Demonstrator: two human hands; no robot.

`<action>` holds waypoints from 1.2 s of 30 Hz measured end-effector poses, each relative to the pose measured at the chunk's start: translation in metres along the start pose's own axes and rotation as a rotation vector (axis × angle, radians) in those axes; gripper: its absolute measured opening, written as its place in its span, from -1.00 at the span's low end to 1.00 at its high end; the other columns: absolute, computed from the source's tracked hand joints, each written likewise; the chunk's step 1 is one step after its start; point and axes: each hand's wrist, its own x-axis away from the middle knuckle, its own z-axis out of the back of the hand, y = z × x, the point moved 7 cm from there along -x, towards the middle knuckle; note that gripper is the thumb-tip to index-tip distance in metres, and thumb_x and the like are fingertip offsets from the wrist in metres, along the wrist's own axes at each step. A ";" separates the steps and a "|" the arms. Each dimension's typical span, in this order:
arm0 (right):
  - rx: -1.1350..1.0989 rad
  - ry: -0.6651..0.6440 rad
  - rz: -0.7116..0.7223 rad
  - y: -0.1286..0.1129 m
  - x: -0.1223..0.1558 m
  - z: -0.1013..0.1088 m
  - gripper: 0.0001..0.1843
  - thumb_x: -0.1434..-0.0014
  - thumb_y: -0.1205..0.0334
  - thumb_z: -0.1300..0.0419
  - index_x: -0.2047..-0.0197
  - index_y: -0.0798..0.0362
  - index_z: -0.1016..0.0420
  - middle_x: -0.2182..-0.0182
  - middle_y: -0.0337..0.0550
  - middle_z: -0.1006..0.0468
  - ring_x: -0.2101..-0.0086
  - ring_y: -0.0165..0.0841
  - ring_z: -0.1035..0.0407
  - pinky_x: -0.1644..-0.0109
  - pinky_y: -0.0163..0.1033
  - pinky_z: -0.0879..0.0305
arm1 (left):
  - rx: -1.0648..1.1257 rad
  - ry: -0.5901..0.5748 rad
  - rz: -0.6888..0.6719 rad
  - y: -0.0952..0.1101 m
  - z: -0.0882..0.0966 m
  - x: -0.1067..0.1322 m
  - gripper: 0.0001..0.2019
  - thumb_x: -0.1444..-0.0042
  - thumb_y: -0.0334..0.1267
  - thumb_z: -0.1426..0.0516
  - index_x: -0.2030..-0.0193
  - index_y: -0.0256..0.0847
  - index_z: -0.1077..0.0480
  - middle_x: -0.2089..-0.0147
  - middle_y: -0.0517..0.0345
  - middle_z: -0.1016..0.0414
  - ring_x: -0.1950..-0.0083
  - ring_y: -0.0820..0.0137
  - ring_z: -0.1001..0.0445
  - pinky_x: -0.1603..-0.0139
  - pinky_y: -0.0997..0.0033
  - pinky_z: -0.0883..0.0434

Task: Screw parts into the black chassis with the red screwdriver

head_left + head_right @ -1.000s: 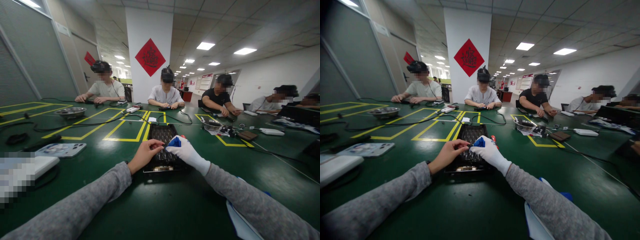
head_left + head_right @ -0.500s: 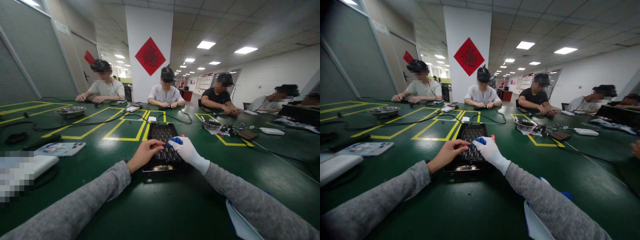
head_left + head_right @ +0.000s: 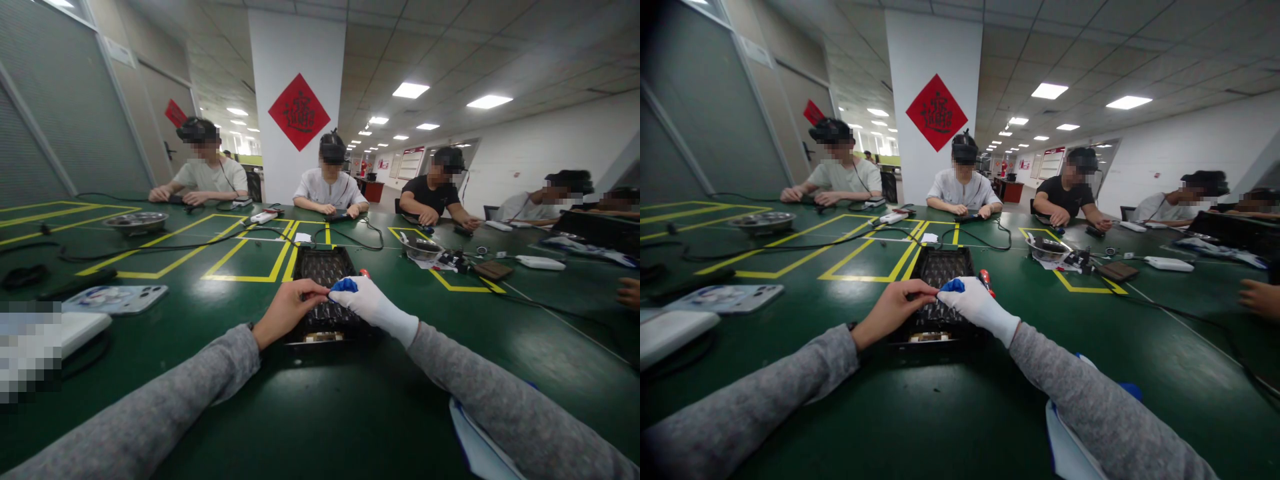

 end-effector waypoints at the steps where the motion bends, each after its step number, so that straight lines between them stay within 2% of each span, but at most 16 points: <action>1: 0.026 -0.006 0.008 -0.001 0.000 0.000 -0.73 0.03 0.08 -0.14 0.52 0.15 -0.37 0.65 -0.34 -0.27 0.59 -0.53 -0.09 0.49 -0.37 -0.06 | -0.015 0.007 0.009 0.000 0.000 0.000 -0.85 -0.06 -0.25 -0.14 0.27 -0.24 -0.48 0.31 0.12 -0.51 0.30 0.43 -0.42 0.24 0.46 -0.32; 6: 0.073 0.040 0.008 -0.003 0.002 0.001 -0.74 0.00 0.09 -0.09 0.51 0.13 -0.33 0.64 -0.34 -0.26 0.58 -0.52 -0.11 0.50 -0.38 -0.05 | -0.036 0.013 0.087 -0.005 0.000 0.000 -0.79 -0.04 -0.15 -0.14 0.33 -0.29 -0.42 0.45 0.19 -0.40 0.43 0.48 -0.32 0.40 0.51 -0.26; 13: 0.060 0.023 0.032 -0.010 0.006 0.000 -0.77 -0.01 0.12 -0.11 0.47 0.13 -0.37 0.60 -0.31 -0.32 0.56 -0.51 -0.16 0.49 -0.38 -0.09 | 0.064 -0.071 0.124 -0.010 -0.005 -0.003 -0.79 -0.07 -0.17 -0.10 0.36 -0.30 -0.38 0.48 0.24 -0.32 0.45 0.51 -0.25 0.43 0.53 -0.20; 21: 0.075 0.005 0.020 -0.009 0.007 -0.002 -0.79 0.00 0.13 -0.13 0.46 0.13 -0.40 0.60 -0.30 -0.35 0.56 -0.51 -0.17 0.48 -0.38 -0.11 | 0.064 -0.109 0.116 -0.012 -0.007 -0.002 -0.78 -0.07 -0.15 -0.09 0.35 -0.30 -0.39 0.46 0.22 -0.33 0.44 0.49 -0.26 0.42 0.53 -0.21; 30: 0.057 -0.006 0.018 -0.006 0.007 -0.003 -0.72 0.04 0.05 -0.18 0.44 0.14 -0.40 0.57 -0.28 -0.38 0.55 -0.50 -0.19 0.47 -0.37 -0.13 | 0.077 -0.081 0.122 -0.012 -0.005 -0.003 -0.77 -0.08 -0.14 -0.07 0.36 -0.29 -0.37 0.48 0.24 -0.30 0.44 0.50 -0.23 0.43 0.53 -0.19; 36: 0.139 0.017 0.039 -0.008 0.008 -0.002 -0.78 0.04 0.11 -0.17 0.48 0.12 -0.39 0.57 -0.28 -0.39 0.52 -0.48 -0.20 0.45 -0.37 -0.11 | 0.102 -0.080 0.137 -0.012 -0.005 -0.002 -0.75 -0.08 -0.11 -0.07 0.35 -0.29 -0.36 0.49 0.25 -0.27 0.45 0.51 -0.22 0.44 0.53 -0.18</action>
